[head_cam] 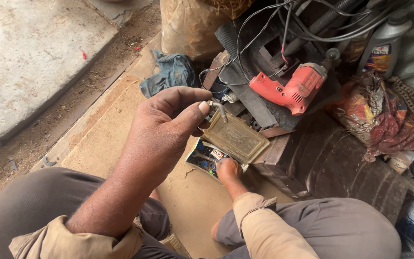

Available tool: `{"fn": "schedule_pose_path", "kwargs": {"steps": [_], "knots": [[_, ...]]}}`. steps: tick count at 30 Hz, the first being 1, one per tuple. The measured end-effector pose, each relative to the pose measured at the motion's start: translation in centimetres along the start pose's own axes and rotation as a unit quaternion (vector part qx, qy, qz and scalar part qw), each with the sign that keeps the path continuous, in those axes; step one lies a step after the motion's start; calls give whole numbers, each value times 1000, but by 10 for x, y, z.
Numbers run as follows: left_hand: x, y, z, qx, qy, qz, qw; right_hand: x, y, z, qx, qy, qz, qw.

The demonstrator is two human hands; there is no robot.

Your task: Repairing a small electrical component by connecting a wire.

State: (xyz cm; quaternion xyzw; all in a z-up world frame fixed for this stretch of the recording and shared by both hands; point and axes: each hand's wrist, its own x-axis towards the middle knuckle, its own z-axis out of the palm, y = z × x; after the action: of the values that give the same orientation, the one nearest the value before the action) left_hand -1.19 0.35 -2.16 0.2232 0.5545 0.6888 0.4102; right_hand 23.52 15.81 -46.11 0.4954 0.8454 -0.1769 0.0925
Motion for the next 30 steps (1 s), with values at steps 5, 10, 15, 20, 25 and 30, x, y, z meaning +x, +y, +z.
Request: {"fn": "schedule_pose_path", "kwargs": {"steps": [5, 10, 15, 20, 25, 30], "knots": [[3, -5, 1, -5, -8, 5, 1000, -18, -30, -31, 16, -16, 66, 998], [5, -8, 2, -15, 0, -6, 1000, -9, -16, -23, 10, -89, 84, 992], [3, -8, 1, -4, -2, -2, 1000, -18, -24, -25, -14, -81, 127, 989], [4, -10, 2, -11, 5, -4, 1000, 0, -10, -40, 6, -127, 71, 989], [3, -10, 4, 0, -2, -2, 1000, -2, -46, -81, -66, -294, 109, 947], [4, -12, 4, -9, -5, -3, 1000, 24, -22, -48, -69, -300, 94, 947]]}}
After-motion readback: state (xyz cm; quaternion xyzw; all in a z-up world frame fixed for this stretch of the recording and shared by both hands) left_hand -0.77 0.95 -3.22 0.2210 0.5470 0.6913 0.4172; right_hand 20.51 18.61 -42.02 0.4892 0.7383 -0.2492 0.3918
